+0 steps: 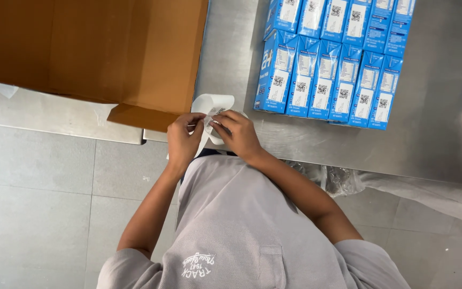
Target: The person places blue cartons into a cardboard box and then applies labels from a roll onto the cartons arranged on a metal table. The person tears off individual labels and sticks them onto the top of each carton.
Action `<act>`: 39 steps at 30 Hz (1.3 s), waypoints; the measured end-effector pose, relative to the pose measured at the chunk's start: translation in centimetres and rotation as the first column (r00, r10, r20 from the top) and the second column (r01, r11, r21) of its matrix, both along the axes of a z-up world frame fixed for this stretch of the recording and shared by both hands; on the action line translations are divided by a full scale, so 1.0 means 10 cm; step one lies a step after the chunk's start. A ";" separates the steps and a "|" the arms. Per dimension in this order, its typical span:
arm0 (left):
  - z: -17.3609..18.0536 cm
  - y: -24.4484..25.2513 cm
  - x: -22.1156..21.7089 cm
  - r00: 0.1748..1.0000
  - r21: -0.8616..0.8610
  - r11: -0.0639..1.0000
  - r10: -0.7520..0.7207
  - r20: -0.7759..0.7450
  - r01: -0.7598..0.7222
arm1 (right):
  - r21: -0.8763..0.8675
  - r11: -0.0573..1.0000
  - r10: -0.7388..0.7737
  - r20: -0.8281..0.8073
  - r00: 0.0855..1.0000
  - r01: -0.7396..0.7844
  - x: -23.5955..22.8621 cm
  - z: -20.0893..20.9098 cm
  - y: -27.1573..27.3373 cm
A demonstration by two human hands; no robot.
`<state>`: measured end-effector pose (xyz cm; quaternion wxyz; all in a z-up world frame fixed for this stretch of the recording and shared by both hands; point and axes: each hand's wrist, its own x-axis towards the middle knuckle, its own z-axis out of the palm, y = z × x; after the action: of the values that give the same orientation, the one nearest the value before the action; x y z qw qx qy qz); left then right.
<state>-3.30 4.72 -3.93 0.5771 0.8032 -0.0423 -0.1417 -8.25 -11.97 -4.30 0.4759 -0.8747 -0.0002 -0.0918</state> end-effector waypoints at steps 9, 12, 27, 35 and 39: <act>0.12 -0.08 0.02 0.975 0.047 0.997 -0.071 0.211 0.062 | -0.054 0.998 0.034 0.118 0.992 -0.028 0.14 -0.03 -0.05; 0.11 -0.10 0.05 0.952 0.105 0.992 -0.093 0.291 0.065 | -0.116 0.990 0.095 0.165 0.982 -0.077 0.18 -0.03 -0.10; 0.19 -0.19 0.25 0.900 0.284 0.953 -0.034 0.434 -0.101 | 0.443 0.743 -0.524 -0.083 0.848 0.502 0.31 -0.59 -1.35; 0.27 -1.26 0.42 0.929 -0.350 0.910 -0.305 -0.211 0.220 | -0.114 0.838 -0.418 0.493 0.763 0.533 -0.08 0.56 -1.27; 0.19 -1.68 0.51 0.786 -0.453 0.860 -0.442 -0.432 0.235 | -0.393 0.836 -0.128 0.539 0.833 0.382 -0.27 0.67 -1.28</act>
<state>1.78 -12.08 -2.00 0.6730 0.5870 -0.0567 -0.4464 -10.99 -24.76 2.40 0.2078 -0.9041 -0.0235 -0.3727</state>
